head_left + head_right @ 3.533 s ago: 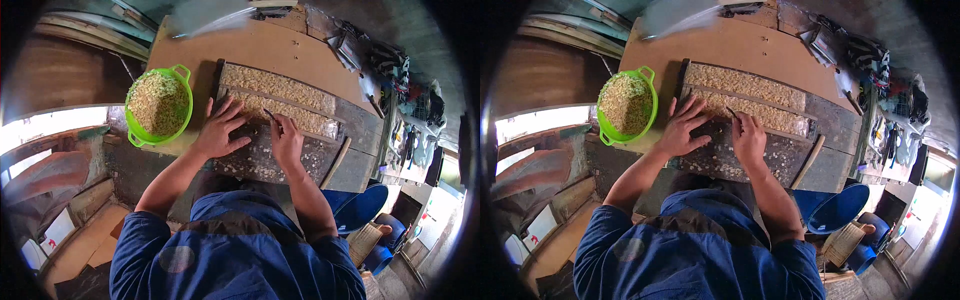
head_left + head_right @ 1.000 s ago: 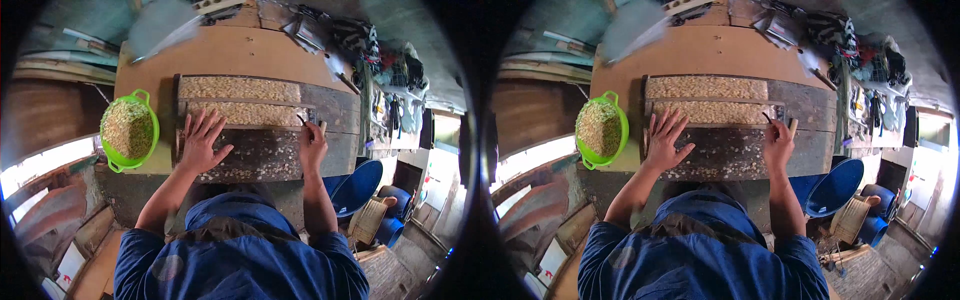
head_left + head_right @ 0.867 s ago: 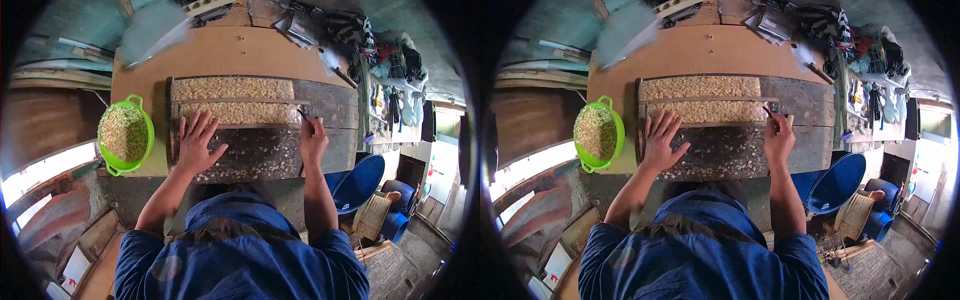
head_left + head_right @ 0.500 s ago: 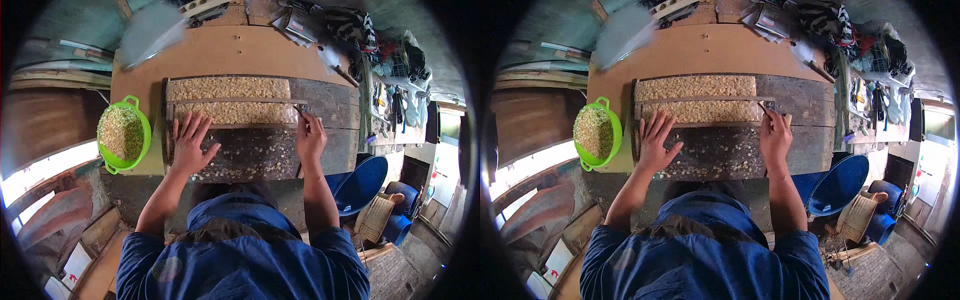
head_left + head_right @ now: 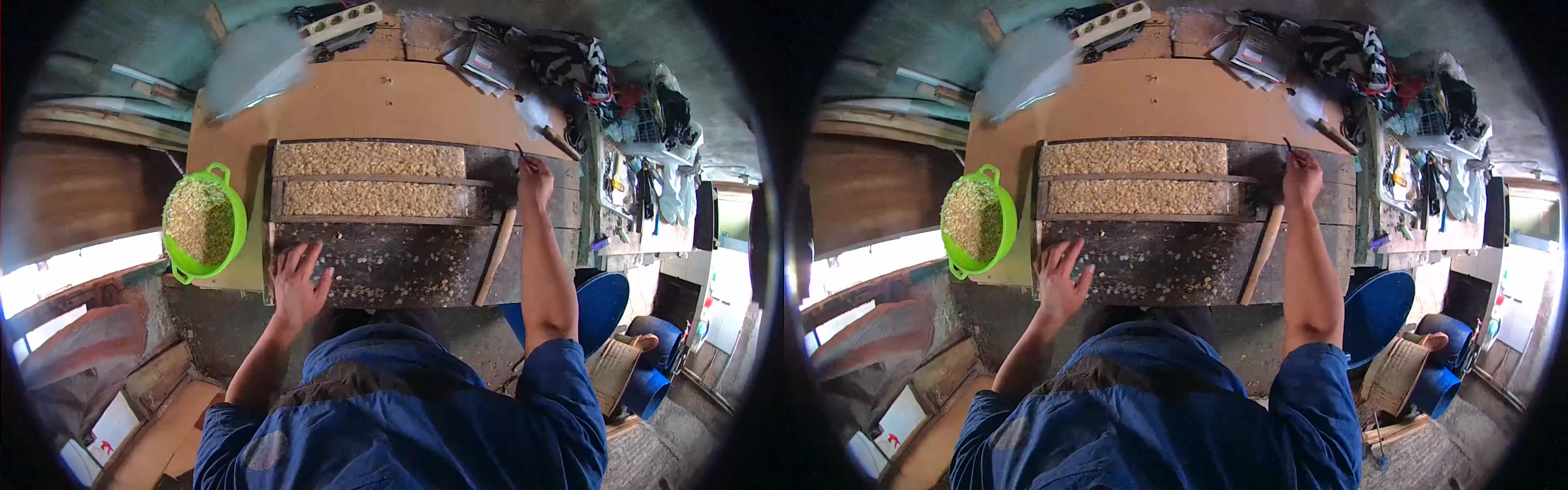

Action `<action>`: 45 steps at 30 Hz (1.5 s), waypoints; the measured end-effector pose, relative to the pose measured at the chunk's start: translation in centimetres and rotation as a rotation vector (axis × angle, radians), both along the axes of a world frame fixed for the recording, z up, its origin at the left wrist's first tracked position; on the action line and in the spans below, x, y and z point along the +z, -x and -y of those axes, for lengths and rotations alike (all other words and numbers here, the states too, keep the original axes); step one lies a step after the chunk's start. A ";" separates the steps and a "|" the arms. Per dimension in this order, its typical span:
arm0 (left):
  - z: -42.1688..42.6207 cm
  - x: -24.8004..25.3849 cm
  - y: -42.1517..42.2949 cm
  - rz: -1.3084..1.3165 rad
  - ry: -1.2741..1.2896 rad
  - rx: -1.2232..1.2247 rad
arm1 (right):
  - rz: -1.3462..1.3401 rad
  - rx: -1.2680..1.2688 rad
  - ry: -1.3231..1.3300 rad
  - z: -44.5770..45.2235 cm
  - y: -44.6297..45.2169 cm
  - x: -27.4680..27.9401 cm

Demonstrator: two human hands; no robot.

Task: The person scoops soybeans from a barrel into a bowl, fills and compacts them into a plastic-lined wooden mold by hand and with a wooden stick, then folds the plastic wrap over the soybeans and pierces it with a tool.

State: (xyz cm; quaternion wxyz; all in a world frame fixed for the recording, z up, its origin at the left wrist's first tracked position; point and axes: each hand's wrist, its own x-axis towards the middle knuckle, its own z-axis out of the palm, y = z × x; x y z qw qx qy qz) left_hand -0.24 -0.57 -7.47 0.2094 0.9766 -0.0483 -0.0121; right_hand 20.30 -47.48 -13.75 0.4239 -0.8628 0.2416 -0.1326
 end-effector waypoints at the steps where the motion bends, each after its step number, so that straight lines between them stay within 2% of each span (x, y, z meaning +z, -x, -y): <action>1: 0.3 -0.1 0.3 -0.029 0.007 0.012 | -0.029 -0.011 0.060 0.6 -0.3 -0.3; 3: 0.7 -0.2 0.8 -0.036 -0.011 0.035 | -0.193 -0.039 0.241 -0.2 -0.8 0.3; 6: 1.0 -0.7 1.0 -0.017 -0.039 0.061 | -0.220 0.025 0.344 -0.2 -0.7 0.5; 12: 2.0 -1.3 -0.4 -0.019 0.006 0.031 | 0.012 0.060 0.199 -0.3 3.1 1.1; 13: 2.4 -1.1 -0.8 0.010 -0.018 0.016 | 0.033 0.038 0.066 -1.3 4.3 2.0; 17: 2.8 -2.2 -2.0 0.007 -0.022 0.008 | 0.101 0.102 -0.103 -3.2 8.7 3.3; 20: 2.6 -2.8 -3.0 -0.008 -0.059 -0.043 | 0.098 0.126 -0.165 -6.7 11.9 6.6; 22: 2.3 -3.6 -3.4 0.094 -0.048 -0.104 | -0.116 -0.026 -0.705 -8.9 13.4 8.8; 23: 2.2 -3.8 -3.5 0.101 -0.048 -0.103 | -0.110 -0.023 -0.704 -9.7 13.9 9.0; 25: 2.1 -3.7 -3.9 0.017 -0.097 -0.156 | -0.082 0.026 -1.295 -11.6 14.3 9.4; 29: 2.0 -4.2 -3.9 0.056 -0.107 -0.168 | -0.178 0.143 -1.491 -17.1 13.5 11.6; 34: 2.5 -3.9 -3.8 0.101 -0.152 -0.109 | -0.231 0.399 -1.543 -25.6 10.2 12.0; 35: 2.5 -3.4 -3.9 -0.032 -0.183 -0.122 | -0.238 0.486 -1.557 -27.9 9.5 12.4; 38: 2.4 -3.0 -3.5 -0.108 -0.135 -0.070 | -0.209 0.700 -1.515 -35.6 8.6 12.9; 39: 2.3 -2.0 -4.0 -0.382 0.039 0.005 | -0.237 0.744 -1.424 -38.5 8.5 13.5; 40: 2.5 -4.3 -3.8 -0.376 0.038 0.020 | -0.262 0.785 -1.332 -41.3 8.6 14.2; 41: 3.1 -8.8 -3.0 -0.074 0.072 -0.018 | -0.248 0.866 -1.272 -44.1 8.9 14.8; 42: 3.1 -11.2 -2.6 0.231 0.101 -0.059 | -0.231 0.946 -1.210 -46.4 9.1 15.2; 43: 1.9 -4.2 -2.2 -0.032 0.055 -0.090 | -0.233 0.953 -1.210 -48.0 9.4 14.8; 44: 1.9 -5.0 -2.2 -0.029 0.053 -0.085 | -0.179 1.031 -1.132 -49.5 9.6 14.0; 45: 2.3 -6.4 -2.2 0.021 0.282 -0.036 | -0.125 1.105 -1.051 -50.5 9.7 13.2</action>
